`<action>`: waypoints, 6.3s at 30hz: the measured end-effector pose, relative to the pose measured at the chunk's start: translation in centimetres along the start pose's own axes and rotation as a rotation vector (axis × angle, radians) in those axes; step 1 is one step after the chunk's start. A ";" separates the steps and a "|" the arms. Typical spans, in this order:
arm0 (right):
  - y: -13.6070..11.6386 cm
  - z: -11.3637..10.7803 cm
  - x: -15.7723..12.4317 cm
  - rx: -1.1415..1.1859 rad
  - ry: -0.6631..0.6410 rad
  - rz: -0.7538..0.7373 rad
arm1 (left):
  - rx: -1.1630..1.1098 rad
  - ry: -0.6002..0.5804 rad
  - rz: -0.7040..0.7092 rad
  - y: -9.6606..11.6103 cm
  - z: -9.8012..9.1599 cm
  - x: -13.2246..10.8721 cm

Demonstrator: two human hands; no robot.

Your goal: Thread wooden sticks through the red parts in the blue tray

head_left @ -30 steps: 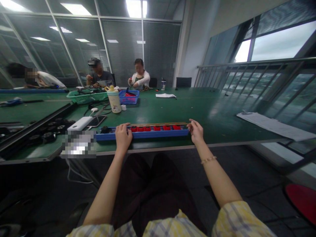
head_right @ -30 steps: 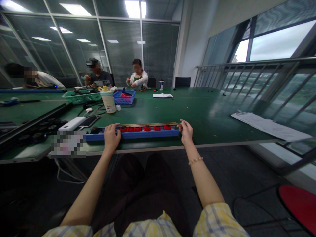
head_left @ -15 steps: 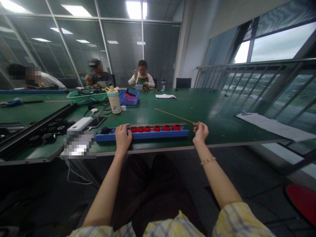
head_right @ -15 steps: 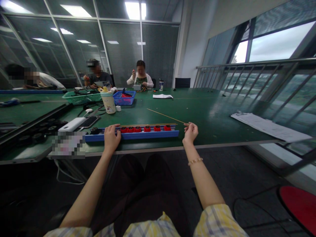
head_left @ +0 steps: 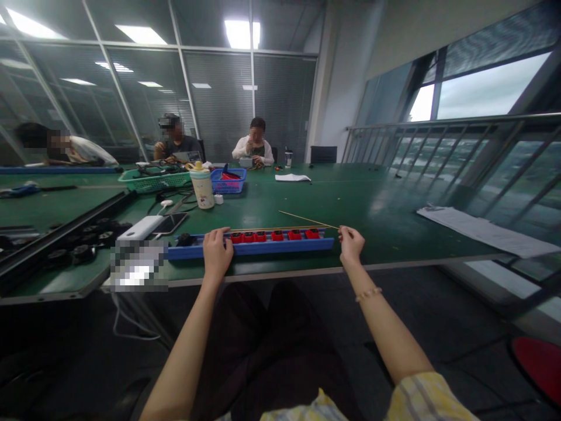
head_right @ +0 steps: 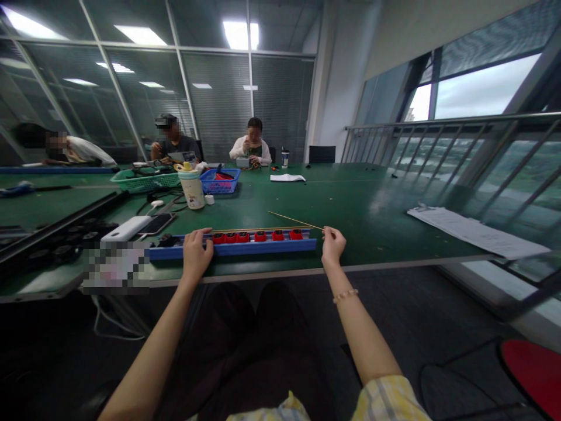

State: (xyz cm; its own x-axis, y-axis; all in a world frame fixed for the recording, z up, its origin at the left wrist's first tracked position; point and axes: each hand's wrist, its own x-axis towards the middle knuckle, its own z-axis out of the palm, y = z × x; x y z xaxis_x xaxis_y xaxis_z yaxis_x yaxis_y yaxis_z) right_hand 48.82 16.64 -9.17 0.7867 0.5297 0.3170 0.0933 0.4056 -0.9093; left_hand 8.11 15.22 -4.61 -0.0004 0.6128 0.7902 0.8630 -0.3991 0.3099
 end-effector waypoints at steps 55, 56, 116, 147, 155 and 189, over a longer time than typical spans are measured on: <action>-4.0 -2.4 -3.0 -1.386 -0.297 -0.263 | -0.015 -0.003 0.013 -0.1 0.1 0.1; -4.1 -2.4 -3.0 -1.384 -0.299 -0.263 | -0.018 -0.003 0.012 -0.1 0.1 0.1; -2.9 -2.0 -1.6 -0.951 -0.619 -0.905 | -0.125 0.074 0.090 0.1 -0.1 0.1; -3.5 -2.2 -2.4 -0.878 -0.422 -0.777 | -0.122 -0.034 0.122 0.5 0.0 0.2; -4.0 -2.4 -2.9 -0.996 -0.389 -0.774 | -0.106 -0.040 0.091 0.5 0.0 0.2; -3.6 -2.7 -2.6 -1.103 -0.166 -0.371 | -0.113 -0.025 0.113 0.5 0.0 0.2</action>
State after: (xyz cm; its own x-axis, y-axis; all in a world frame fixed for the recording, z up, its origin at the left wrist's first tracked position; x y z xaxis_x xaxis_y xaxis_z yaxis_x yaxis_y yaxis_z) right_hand 48.09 11.80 -7.42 0.5187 0.6382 0.5689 0.8421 -0.2662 -0.4691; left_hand 8.54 15.16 -4.29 0.1073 0.5760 0.8104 0.7946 -0.5396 0.2783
